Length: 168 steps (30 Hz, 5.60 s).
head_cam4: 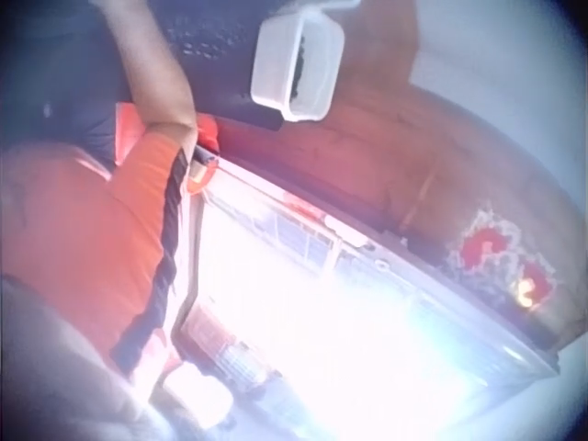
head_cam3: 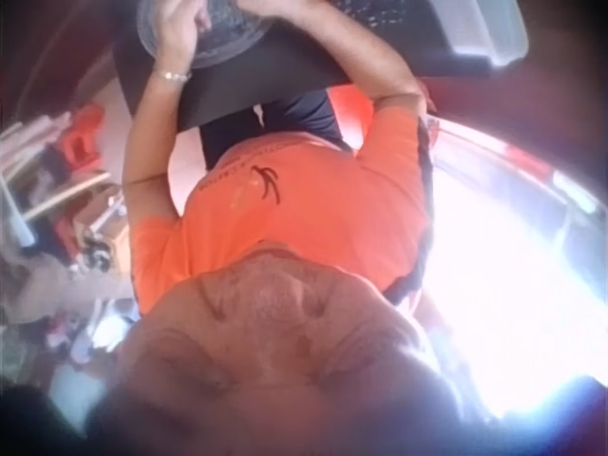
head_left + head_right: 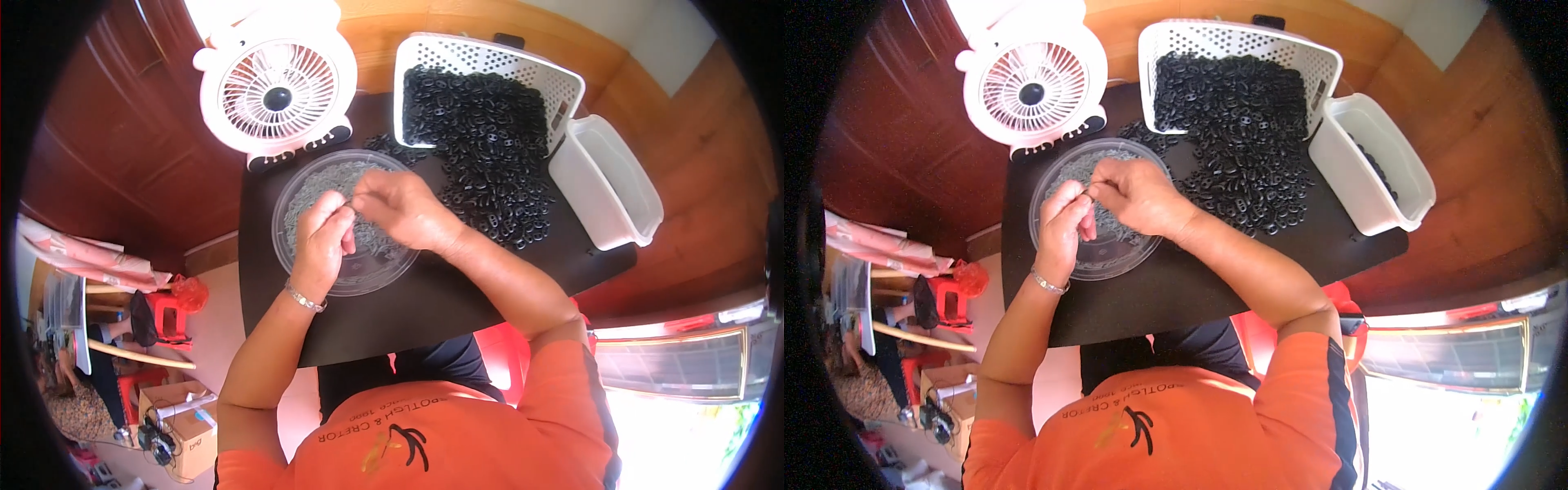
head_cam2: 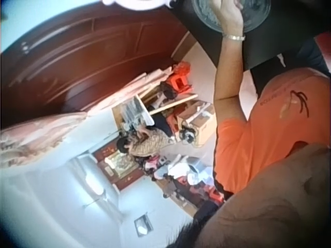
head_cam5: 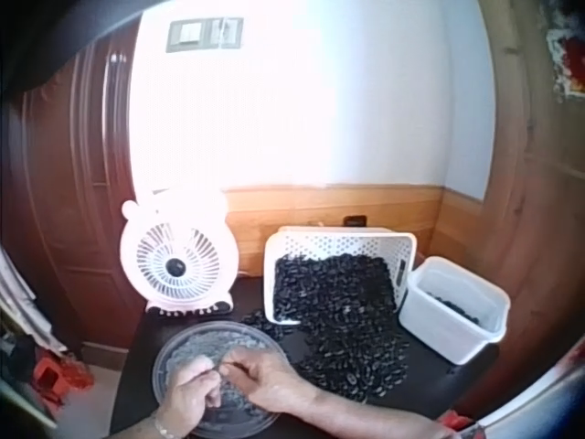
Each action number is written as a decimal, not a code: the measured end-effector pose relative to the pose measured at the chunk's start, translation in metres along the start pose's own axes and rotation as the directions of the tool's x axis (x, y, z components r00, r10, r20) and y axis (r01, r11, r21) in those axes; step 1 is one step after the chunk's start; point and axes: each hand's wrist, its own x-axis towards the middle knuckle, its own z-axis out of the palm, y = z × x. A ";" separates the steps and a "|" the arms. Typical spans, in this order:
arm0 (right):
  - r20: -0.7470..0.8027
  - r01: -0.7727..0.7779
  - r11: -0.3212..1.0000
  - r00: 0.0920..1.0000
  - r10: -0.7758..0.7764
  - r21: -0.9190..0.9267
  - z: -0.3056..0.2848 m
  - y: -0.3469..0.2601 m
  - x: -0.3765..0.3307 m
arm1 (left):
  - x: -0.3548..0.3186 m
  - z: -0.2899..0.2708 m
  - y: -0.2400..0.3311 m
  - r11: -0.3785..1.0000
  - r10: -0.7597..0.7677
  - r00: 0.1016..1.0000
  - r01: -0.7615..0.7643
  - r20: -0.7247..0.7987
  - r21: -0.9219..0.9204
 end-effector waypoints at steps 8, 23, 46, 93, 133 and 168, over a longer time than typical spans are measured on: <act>0.035 -0.045 0.994 0.998 0.049 -0.104 -0.007 -0.004 -0.001 | -0.001 0.013 -0.006 0.992 -0.004 0.999 -0.001 -0.046 -0.124; -0.147 -0.279 0.401 0.933 0.328 -0.873 -0.088 0.073 0.010 | 0.008 -0.003 0.005 0.972 -0.128 0.988 0.108 -0.087 -0.209; -0.015 -0.291 0.799 0.936 0.351 0.526 0.005 0.003 0.007 | 0.005 0.004 0.000 0.915 -0.044 0.981 0.115 0.189 -0.386; 0.035 -0.173 0.878 0.984 0.176 0.447 0.003 0.011 0.004 | 0.005 -0.001 -0.008 0.987 -0.037 0.996 0.024 -0.078 -0.158; -0.111 0.185 0.979 0.975 -0.194 -0.089 0.015 0.004 -0.002 | 0.001 0.009 -0.010 0.924 -0.041 0.985 -0.026 -0.166 -0.381; -0.039 0.300 0.947 0.951 -0.306 -0.114 0.004 -0.011 -0.003 | -0.006 0.007 0.006 0.980 0.080 0.992 -0.096 -0.099 -0.173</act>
